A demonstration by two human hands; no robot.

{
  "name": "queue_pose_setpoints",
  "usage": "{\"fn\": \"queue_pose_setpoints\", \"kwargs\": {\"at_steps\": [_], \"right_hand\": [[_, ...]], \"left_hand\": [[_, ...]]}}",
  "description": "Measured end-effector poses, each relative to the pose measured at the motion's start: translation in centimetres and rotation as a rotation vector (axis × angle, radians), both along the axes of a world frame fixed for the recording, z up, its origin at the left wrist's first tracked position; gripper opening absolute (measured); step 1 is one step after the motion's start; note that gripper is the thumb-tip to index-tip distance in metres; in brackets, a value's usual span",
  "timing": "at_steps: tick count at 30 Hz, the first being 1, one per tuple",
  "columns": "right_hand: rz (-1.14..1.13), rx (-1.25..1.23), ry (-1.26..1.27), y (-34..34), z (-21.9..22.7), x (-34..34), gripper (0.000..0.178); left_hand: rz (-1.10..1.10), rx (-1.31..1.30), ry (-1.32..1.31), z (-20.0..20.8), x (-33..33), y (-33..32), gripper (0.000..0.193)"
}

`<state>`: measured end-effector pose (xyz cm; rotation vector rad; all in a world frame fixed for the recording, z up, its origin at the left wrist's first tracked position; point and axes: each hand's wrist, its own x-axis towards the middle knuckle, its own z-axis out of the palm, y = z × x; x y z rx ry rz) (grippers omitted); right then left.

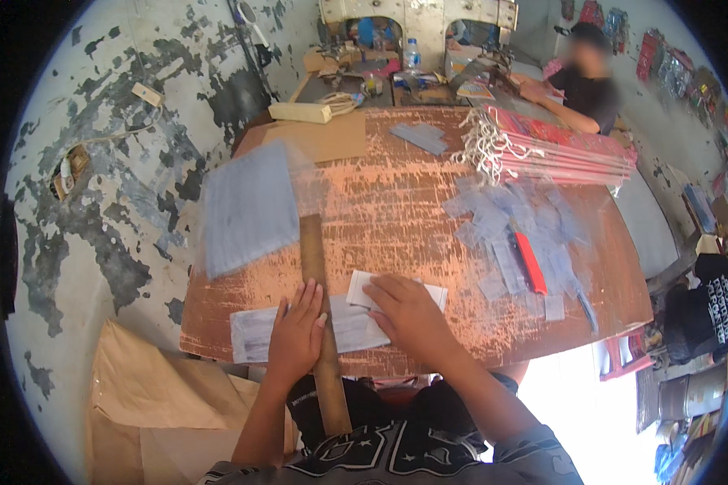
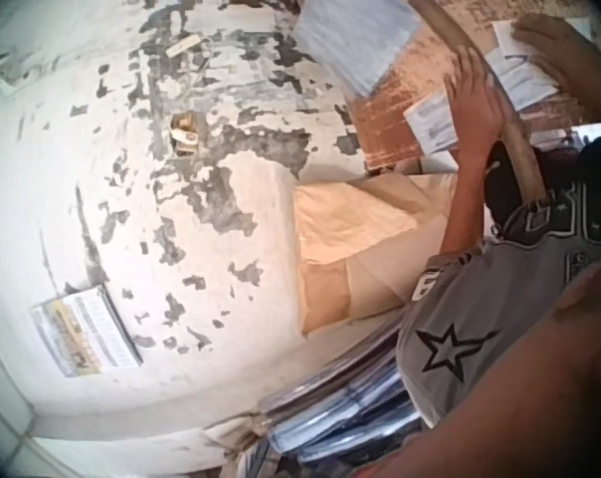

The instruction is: The person aligns a white paper template on a translucent sheet using a wooden ruler. They then use a red utility knife to cut the translucent sheet along the ruler's edge. The person repeats this process, adjusting the template and cutting multiple pieces.

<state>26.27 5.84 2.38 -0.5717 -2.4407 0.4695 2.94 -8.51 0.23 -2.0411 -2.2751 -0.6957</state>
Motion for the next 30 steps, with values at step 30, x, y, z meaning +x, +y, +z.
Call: {"fn": "queue_pose_setpoints", "kwargs": {"at_steps": [30], "right_hand": [[-0.094,0.026,-0.059,1.5,-1.2,2.4,0.065]], "left_hand": [[-0.019,0.019,-0.072,-0.2,-0.3,0.0,0.060]]}}
